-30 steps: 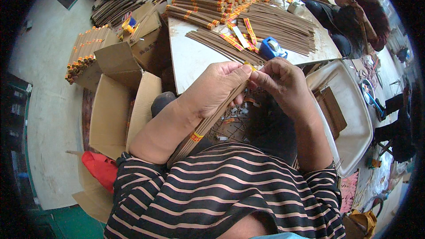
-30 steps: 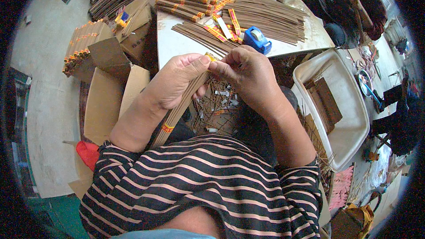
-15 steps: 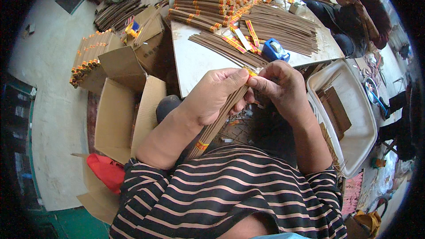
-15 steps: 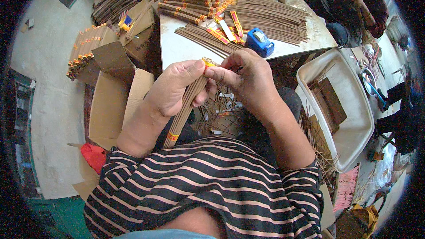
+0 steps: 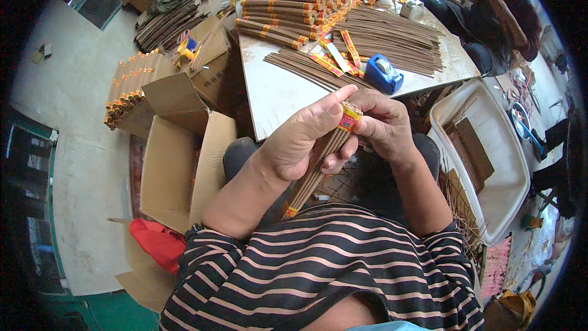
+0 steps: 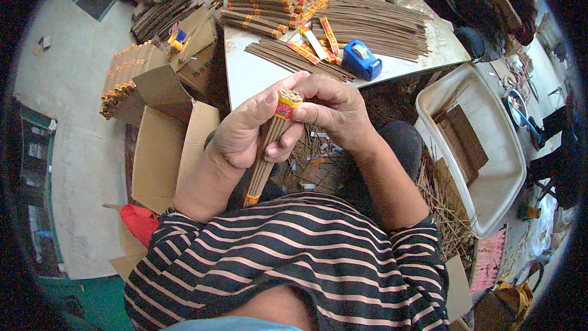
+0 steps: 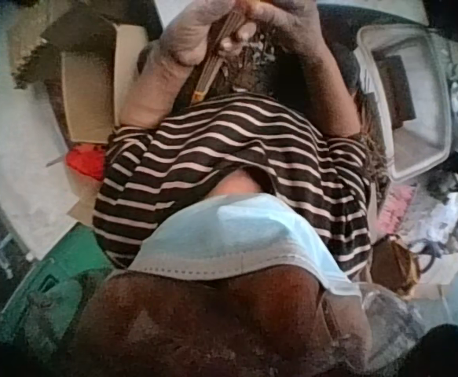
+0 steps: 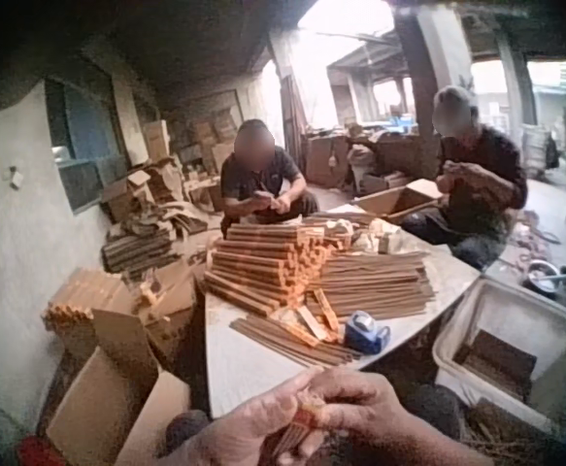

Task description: The person gathers thin wooden sticks, aligns them into bundles, and secures each bundle with a small paper wrapper. The person places completed bundles into a nearby cardboard box.

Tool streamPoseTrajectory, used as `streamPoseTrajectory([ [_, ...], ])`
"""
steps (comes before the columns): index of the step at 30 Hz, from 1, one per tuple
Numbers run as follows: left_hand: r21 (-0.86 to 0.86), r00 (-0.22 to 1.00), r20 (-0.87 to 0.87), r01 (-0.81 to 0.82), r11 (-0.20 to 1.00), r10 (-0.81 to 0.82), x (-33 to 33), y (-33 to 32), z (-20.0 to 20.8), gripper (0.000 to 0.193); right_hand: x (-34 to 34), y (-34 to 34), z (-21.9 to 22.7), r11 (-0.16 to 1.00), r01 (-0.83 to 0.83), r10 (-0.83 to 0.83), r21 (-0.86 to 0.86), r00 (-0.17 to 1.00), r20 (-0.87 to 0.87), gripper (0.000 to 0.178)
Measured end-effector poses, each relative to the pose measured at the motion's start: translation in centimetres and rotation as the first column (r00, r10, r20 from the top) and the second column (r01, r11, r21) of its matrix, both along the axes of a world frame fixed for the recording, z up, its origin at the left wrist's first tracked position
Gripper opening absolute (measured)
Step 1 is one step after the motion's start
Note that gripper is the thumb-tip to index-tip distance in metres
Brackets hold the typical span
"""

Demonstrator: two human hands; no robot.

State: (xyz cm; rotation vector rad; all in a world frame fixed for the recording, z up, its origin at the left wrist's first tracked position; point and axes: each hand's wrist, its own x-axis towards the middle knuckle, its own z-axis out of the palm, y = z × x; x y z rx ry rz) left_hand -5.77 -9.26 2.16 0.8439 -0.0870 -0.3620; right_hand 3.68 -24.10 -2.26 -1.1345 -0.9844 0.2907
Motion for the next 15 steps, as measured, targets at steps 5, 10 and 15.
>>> streamPoseTrajectory([
  [5,-0.051,1.0,-0.019,-0.01,0.999,0.009,0.0,-0.3,0.0,0.074,-0.2,0.6,-0.8,0.985,-0.109,0.129,0.135,0.981,-0.148,0.019],
  [10,-0.049,0.999,-0.017,0.04,0.998,-0.041,0.0,-0.1,0.0,0.071,-0.2,1.2,-2.2,0.922,-0.234,0.331,0.308,0.89,-0.313,0.019],
  [15,0.01,0.998,-0.036,-0.05,0.999,0.05,-0.4,-0.3,0.0,0.06,-0.3,1.1,-2.0,0.925,-0.274,0.378,0.263,0.726,-0.574,0.021],
])
